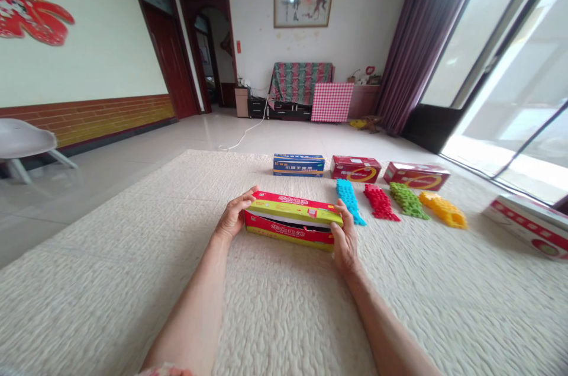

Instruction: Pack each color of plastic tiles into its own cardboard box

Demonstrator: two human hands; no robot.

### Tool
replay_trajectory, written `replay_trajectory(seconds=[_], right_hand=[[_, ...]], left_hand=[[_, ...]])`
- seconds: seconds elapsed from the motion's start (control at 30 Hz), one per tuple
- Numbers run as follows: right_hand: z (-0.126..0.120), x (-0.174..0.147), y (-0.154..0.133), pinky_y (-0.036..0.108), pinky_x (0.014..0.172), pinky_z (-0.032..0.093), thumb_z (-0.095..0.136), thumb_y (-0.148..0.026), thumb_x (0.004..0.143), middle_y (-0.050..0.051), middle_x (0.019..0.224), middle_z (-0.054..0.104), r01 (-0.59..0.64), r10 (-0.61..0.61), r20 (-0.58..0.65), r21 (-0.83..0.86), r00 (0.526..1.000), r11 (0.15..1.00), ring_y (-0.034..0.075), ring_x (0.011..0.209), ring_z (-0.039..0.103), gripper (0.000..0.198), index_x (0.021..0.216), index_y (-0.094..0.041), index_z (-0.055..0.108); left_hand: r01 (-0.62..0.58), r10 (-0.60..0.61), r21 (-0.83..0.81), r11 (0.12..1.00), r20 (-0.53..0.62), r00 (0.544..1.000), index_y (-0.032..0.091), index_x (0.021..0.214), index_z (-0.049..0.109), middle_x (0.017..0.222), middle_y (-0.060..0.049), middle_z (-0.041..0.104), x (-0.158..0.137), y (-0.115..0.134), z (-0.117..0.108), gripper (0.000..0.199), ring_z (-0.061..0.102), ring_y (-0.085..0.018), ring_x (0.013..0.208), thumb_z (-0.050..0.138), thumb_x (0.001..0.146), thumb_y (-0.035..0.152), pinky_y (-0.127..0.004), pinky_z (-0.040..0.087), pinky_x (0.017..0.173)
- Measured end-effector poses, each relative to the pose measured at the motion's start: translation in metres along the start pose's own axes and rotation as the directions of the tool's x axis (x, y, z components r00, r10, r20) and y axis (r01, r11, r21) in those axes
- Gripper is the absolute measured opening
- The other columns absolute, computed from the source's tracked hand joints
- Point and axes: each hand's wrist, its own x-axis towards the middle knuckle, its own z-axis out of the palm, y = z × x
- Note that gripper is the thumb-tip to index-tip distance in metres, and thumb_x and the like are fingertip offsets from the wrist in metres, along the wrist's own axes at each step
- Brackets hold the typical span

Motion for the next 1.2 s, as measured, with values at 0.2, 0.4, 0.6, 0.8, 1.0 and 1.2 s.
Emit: replay_trajectory(seconds=[0.2,0.4,0.6,0.8,1.0,1.2], right_hand=[[0.004,-0.001,-0.004,0.046,0.109,0.026,0.045,-0.040,0.086,0.007,0.151,0.033,-0.006,0.005,0.028,0.008,1.000,1.000,0.027,0.137,0.029,0.037,0.119,-0.023,0.053],[0.005,0.001,-0.005,0.046,0.112,0.020,0.039,-0.041,0.091,0.009,0.149,0.035,-0.023,0.023,0.047,0.004,0.999,1.000,0.025,0.138,0.029,0.031,0.103,-0.021,0.059],[0.008,0.001,0.003,0.047,0.112,0.020,0.040,-0.037,0.089,0.010,0.149,0.035,0.009,-0.009,0.026,0.013,1.000,1.000,0.026,0.138,0.029,0.034,0.113,-0.019,0.057],[0.015,0.000,0.012,0.051,0.112,0.020,0.039,-0.040,0.090,0.013,0.147,0.036,-0.007,0.007,-0.088,-0.003,0.996,1.000,0.027,0.139,0.027,0.048,0.132,-0.018,0.044],[0.016,0.000,0.018,0.048,0.111,0.025,0.039,-0.042,0.092,0.013,0.144,0.040,-0.043,0.046,-0.082,0.042,0.996,0.998,0.026,0.134,0.035,0.053,0.138,-0.017,0.039],[0.015,-0.001,0.018,0.047,0.111,0.028,0.040,-0.043,0.092,0.013,0.143,0.042,-0.059,0.064,-0.073,0.059,0.995,0.996,0.026,0.132,0.038,0.055,0.140,-0.017,0.038]], left_hand=[[-0.005,0.007,0.022,1.000,-0.065,0.998,0.016,0.075,0.072,0.128,-0.008,0.061,0.003,-0.005,0.000,0.017,0.051,-0.031,0.121,0.067,0.059,0.020,-0.039,0.041,0.095],[-0.025,0.027,0.021,0.999,-0.115,0.993,0.015,0.074,0.071,0.125,-0.009,0.063,0.004,-0.005,0.000,0.019,0.054,-0.032,0.117,0.065,0.056,0.017,-0.039,0.043,0.092],[-0.031,0.033,0.018,0.999,-0.128,0.991,0.014,0.074,0.070,0.124,-0.009,0.064,0.006,-0.008,-0.002,0.021,0.055,-0.031,0.116,0.063,0.054,0.016,-0.040,0.043,0.093],[-0.026,0.028,0.016,1.000,-0.137,0.990,0.014,0.074,0.070,0.125,-0.009,0.062,0.009,-0.011,-0.004,0.021,0.053,-0.031,0.118,0.064,0.055,0.015,-0.039,0.044,0.093],[-0.013,0.015,0.012,1.000,-0.134,0.991,0.014,0.078,0.070,0.125,-0.010,0.062,0.012,-0.014,-0.008,0.023,0.057,-0.031,0.114,0.064,0.056,0.016,-0.039,0.046,0.091],[-0.011,0.012,0.007,1.000,-0.146,0.989,0.014,0.079,0.070,0.124,-0.010,0.063,0.012,-0.015,-0.008,0.023,0.055,-0.032,0.116,0.065,0.056,0.017,-0.042,0.045,0.094]])
